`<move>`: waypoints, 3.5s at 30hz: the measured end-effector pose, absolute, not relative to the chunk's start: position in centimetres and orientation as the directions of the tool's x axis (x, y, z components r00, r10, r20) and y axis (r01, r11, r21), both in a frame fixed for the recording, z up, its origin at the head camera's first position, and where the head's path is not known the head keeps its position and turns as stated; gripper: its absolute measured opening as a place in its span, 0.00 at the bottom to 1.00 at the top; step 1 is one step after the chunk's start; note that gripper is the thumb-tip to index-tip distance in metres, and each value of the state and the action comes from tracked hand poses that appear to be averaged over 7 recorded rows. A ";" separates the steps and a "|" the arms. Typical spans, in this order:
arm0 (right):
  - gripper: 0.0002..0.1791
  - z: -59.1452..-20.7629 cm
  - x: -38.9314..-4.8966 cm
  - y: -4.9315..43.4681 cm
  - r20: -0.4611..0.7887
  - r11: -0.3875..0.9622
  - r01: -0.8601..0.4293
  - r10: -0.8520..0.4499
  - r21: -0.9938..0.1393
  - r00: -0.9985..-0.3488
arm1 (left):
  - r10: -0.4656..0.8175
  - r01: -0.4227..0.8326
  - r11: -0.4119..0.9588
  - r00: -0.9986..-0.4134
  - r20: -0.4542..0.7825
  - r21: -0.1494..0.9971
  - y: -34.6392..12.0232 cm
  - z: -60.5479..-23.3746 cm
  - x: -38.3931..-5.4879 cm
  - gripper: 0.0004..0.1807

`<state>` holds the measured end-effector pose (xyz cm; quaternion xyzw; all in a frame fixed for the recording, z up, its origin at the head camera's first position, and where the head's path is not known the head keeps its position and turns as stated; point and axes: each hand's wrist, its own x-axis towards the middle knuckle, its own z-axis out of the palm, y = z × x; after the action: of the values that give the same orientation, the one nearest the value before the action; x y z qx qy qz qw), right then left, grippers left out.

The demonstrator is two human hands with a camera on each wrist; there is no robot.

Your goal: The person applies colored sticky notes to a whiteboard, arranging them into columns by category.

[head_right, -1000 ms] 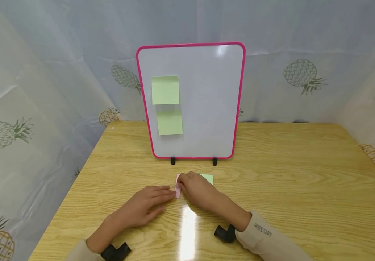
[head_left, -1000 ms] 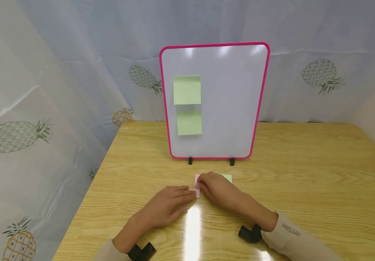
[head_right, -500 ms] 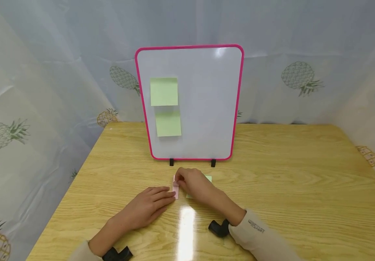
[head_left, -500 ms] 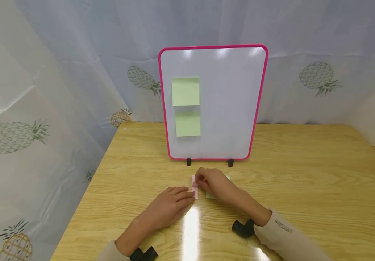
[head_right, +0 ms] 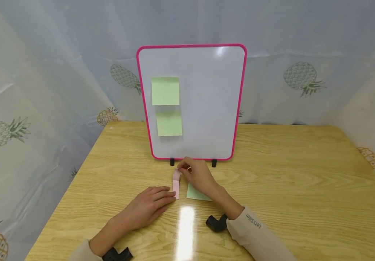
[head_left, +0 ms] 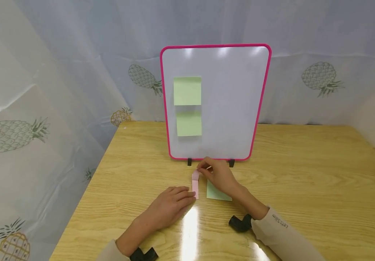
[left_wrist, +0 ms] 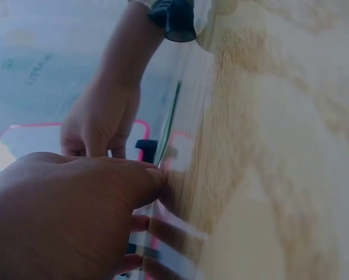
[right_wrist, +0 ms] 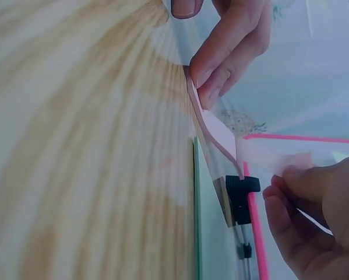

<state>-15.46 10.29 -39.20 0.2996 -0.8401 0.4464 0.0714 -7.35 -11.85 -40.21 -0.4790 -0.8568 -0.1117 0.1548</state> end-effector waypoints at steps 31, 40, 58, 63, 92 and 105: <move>0.03 -38.0 -17.3 10.5 0.459 0.391 -0.567 -0.338 -0.725 -0.821 | 0.772 0.836 0.544 -0.533 0.345 0.075 -11.5 -39.9 -7.2 0.15; 0.05 -37.6 -17.7 10.8 0.460 0.404 -0.555 -0.313 -0.727 -0.831 | 0.775 0.838 0.539 -0.531 0.343 0.080 -11.5 -39.9 -7.3 0.16; 0.06 -34.0 -18.0 14.0 0.511 0.424 -0.554 -0.221 -0.717 -0.831 | 0.769 0.824 0.559 -0.556 0.316 0.091 -11.5 -40.1 -6.8 0.17; 0.10 -33.0 -17.8 14.6 0.608 0.410 -0.629 -0.200 -0.660 -0.768 | 0.777 0.827 0.558 -0.550 0.306 0.069 -11.4 -40.2 -6.8 0.18; 0.12 -27.0 -20.7 15.3 0.983 0.404 -0.897 0.027 -0.178 -0.182 | 0.780 0.838 0.535 -0.442 0.442 -0.107 -10.2 -31.3 -12.0 0.27; 0.11 -26.4 -22.7 15.1 0.992 0.431 -0.894 0.006 -0.119 -0.129 | 0.757 0.842 0.534 -0.437 0.486 -0.075 -9.6 -25.4 -15.9 0.29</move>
<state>-22.72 15.06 -26.43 0.3501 -0.6346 0.4024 0.5593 -15.92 -9.63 -25.42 -0.4742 -0.8430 -0.0892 0.2379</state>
